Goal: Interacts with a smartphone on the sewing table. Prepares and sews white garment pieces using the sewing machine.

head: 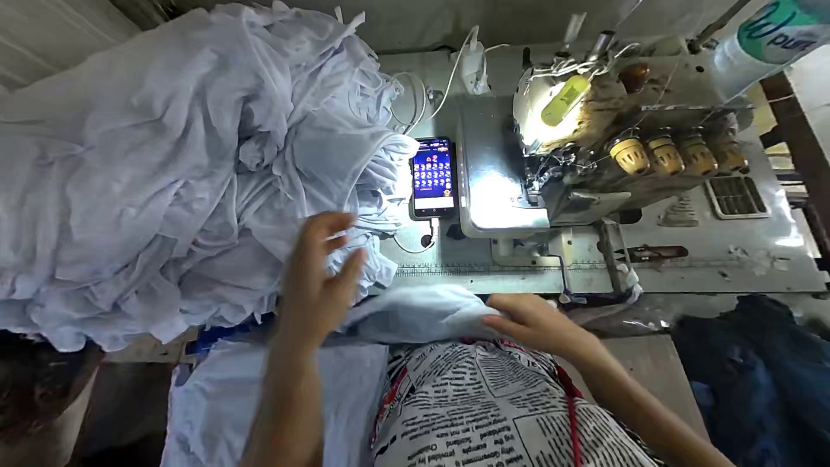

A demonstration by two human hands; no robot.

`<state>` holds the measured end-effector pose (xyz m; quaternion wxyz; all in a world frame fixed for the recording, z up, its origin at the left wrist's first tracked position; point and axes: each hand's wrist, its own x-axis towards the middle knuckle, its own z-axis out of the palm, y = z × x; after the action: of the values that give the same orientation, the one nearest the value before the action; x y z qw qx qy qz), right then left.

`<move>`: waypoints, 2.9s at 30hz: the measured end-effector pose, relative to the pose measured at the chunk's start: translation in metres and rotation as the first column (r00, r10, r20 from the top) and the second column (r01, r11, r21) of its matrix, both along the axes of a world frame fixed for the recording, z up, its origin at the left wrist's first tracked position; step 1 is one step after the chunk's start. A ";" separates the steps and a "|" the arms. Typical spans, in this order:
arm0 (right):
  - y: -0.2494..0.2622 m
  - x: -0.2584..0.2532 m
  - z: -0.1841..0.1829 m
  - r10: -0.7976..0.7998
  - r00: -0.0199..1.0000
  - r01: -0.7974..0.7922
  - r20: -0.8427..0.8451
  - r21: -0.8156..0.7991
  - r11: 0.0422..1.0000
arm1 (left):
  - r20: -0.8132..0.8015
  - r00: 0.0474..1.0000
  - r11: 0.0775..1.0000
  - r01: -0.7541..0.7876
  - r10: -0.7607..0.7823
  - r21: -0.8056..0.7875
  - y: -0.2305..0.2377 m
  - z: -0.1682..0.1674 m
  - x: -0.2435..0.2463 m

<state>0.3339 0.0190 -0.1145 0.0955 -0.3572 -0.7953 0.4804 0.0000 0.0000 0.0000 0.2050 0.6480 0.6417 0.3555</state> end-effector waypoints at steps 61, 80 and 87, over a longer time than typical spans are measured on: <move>-0.001 -0.002 -0.017 0.021 0.996 -0.018 0.083 -0.030 0.999 | -0.479 0.878 0.759 -0.315 0.004 -0.570 0.252 -0.055 0.106; 0.001 -0.001 -0.025 0.001 1.000 0.000 0.013 -0.017 1.000 | -0.204 0.957 0.959 0.153 -0.204 -0.240 0.150 -0.063 0.060; 0.002 -0.003 -0.023 0.009 0.999 -0.007 0.040 -0.038 0.999 | -0.296 0.948 0.993 0.110 -0.117 -0.041 0.127 -0.103 0.043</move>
<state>0.3309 0.0215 -0.1370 0.0707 -0.3655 -0.7892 0.4885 0.0429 0.1272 -0.1032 0.1336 0.7275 0.6311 0.2337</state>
